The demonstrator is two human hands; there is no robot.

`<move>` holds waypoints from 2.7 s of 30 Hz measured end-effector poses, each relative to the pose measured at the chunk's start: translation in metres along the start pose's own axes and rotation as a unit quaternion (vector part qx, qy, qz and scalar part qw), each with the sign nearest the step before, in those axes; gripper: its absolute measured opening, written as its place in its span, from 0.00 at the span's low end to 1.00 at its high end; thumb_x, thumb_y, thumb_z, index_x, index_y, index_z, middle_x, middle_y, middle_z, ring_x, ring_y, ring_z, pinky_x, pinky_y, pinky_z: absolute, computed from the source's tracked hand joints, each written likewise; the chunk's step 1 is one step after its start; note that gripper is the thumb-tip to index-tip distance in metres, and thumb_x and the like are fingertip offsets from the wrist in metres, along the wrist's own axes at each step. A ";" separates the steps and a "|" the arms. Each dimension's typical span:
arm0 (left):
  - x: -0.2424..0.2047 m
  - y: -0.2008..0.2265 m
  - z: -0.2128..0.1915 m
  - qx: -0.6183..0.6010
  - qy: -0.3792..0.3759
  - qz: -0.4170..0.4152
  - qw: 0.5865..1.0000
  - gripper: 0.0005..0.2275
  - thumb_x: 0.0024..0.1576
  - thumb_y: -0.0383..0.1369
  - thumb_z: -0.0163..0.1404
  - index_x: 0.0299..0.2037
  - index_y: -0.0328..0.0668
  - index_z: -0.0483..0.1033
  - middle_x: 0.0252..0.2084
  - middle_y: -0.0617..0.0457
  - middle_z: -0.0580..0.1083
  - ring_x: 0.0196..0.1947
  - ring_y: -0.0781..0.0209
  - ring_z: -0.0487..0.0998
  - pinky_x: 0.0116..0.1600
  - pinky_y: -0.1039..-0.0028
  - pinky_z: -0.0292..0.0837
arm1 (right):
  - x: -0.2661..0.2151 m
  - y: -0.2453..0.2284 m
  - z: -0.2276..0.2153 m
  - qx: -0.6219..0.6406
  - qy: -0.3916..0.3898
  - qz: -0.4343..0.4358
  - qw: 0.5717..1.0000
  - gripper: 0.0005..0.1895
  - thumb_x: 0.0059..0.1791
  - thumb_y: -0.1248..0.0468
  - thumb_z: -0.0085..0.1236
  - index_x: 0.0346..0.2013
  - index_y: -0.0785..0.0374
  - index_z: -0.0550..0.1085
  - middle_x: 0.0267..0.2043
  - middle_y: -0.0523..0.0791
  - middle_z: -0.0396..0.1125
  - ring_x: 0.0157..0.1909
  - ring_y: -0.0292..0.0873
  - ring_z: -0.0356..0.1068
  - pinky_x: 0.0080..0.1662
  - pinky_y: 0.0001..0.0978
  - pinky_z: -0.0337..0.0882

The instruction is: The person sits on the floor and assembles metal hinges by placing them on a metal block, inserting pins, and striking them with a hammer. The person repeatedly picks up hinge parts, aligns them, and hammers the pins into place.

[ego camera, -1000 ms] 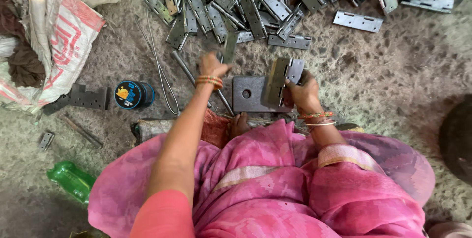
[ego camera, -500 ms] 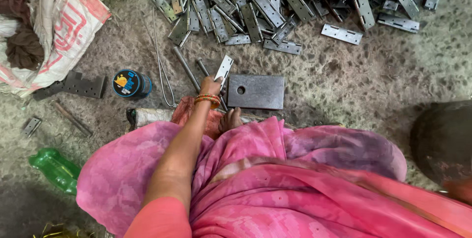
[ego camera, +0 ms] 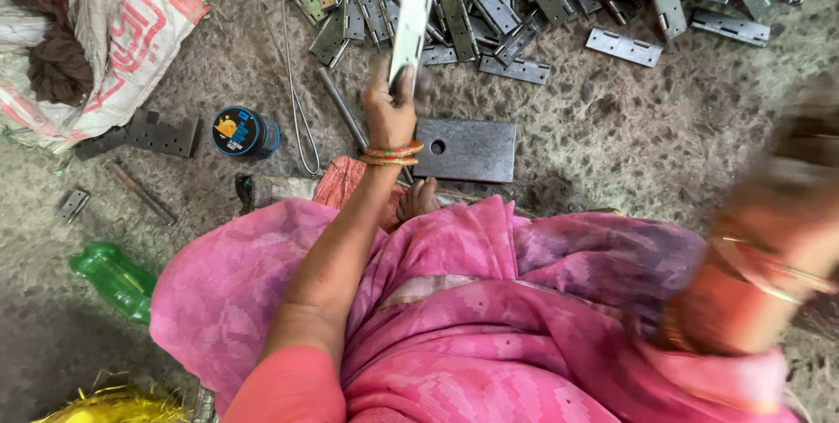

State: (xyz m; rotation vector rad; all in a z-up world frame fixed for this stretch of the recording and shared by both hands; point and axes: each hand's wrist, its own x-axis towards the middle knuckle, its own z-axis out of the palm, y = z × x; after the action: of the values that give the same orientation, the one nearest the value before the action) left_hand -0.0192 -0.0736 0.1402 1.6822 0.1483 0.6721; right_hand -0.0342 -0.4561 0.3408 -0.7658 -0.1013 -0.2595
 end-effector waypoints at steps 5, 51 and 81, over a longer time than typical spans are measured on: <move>-0.007 0.012 0.017 0.159 0.034 0.137 0.977 0.12 0.67 0.28 0.50 0.57 0.35 0.63 0.37 0.45 0.78 0.32 0.55 0.83 0.35 0.69 0.80 | -0.021 0.158 -0.009 -0.146 0.109 0.183 0.966 0.12 0.53 0.65 0.62 0.50 0.59 0.72 0.43 0.41 0.71 0.41 0.38 0.73 0.41 0.32 0.76; -0.105 -0.028 0.061 0.190 -0.146 -0.247 0.939 0.19 0.67 0.35 0.39 0.66 0.37 0.58 0.39 0.38 0.79 0.32 0.46 0.83 0.35 0.62 0.79 | -0.065 0.320 -0.097 -0.496 -0.025 0.078 0.864 0.16 0.63 0.63 0.44 0.38 0.74 0.71 0.29 0.51 0.66 0.33 0.34 0.59 0.35 0.36 0.62; -0.057 -0.113 -0.033 0.232 -0.043 -0.140 0.962 0.12 0.67 0.40 0.54 0.46 0.36 0.80 0.33 0.42 0.75 0.34 0.54 0.75 0.39 0.65 0.69 | -0.052 0.321 -0.112 -0.382 0.021 0.250 0.889 0.25 0.58 0.48 0.42 0.56 0.66 0.72 0.49 0.47 0.74 0.49 0.42 0.75 0.45 0.35 0.77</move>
State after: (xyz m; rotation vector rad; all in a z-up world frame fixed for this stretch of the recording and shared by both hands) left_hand -0.0531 -0.0447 0.0175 2.0820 0.5043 0.3634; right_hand 0.0019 -0.3022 0.0356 -1.5370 0.2598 0.2012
